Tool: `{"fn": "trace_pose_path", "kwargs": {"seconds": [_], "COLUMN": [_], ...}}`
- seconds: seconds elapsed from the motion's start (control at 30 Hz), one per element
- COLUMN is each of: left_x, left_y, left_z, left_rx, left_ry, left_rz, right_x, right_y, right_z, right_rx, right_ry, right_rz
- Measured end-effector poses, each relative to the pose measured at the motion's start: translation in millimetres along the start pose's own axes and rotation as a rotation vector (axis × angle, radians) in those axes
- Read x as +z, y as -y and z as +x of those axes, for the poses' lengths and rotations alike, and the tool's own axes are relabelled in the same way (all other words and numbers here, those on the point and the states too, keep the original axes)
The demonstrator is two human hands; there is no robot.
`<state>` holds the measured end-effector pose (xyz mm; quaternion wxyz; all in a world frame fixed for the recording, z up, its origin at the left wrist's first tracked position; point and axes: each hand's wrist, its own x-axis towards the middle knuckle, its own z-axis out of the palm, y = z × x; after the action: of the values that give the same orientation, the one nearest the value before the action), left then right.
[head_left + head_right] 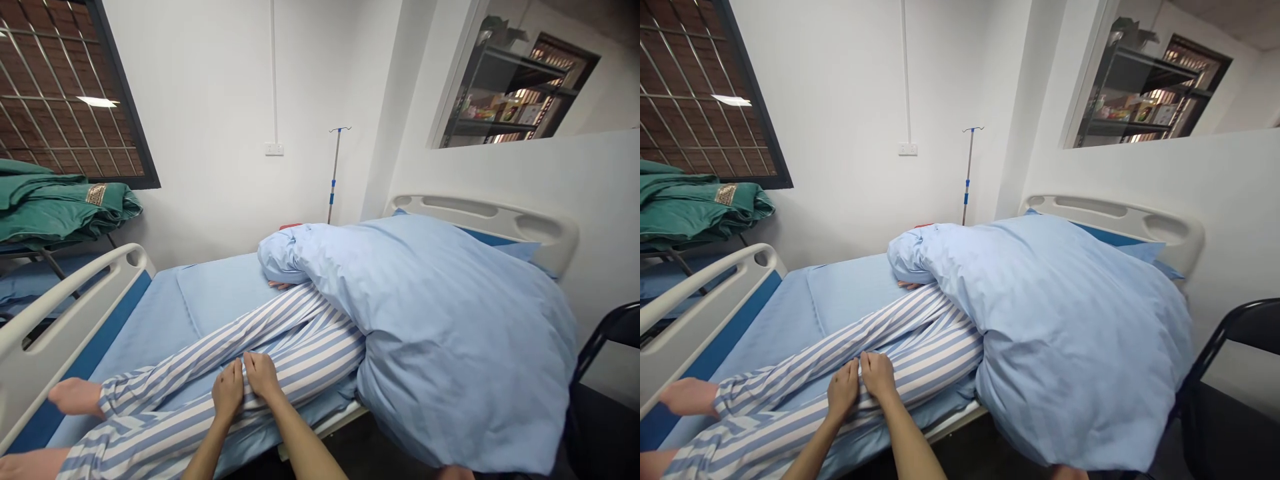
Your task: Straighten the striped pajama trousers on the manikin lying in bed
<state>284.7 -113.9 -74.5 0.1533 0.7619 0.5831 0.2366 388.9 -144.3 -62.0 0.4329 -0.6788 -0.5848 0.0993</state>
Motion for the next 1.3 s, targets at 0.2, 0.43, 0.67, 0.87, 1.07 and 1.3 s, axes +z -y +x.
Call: {"fn": "trace_pose_path", "kwargs": {"seconds": [0.2,0.43,0.67,0.87,1.07,1.3], "left_x": [-8.2,12.6,17.1,11.7,15.8,14.8], "left_y": [-25,-42,-38,-56,-59,-65], "left_z": [16,12,3,-4,-9,-1], "left_rx": [-0.066,-0.063,0.019,0.005,0.045,-0.008], "left_ry": [-0.024,0.003,0.068,0.167,0.186,0.132], "left_rz": [-0.394,-0.613,-0.344,0.035,0.173,-0.088], "right_x": [-1,-3,-8,-33,-42,-40], "right_y": [-3,-13,-15,-13,-24,-27], "right_z": [6,12,16,25,10,4], "right_rx": [0.087,0.161,0.215,0.126,0.061,0.106], "right_ry": [-0.024,-0.031,-0.013,-0.033,-0.013,-0.055], "right_rz": [0.165,0.553,0.537,0.290,0.124,0.134]}}
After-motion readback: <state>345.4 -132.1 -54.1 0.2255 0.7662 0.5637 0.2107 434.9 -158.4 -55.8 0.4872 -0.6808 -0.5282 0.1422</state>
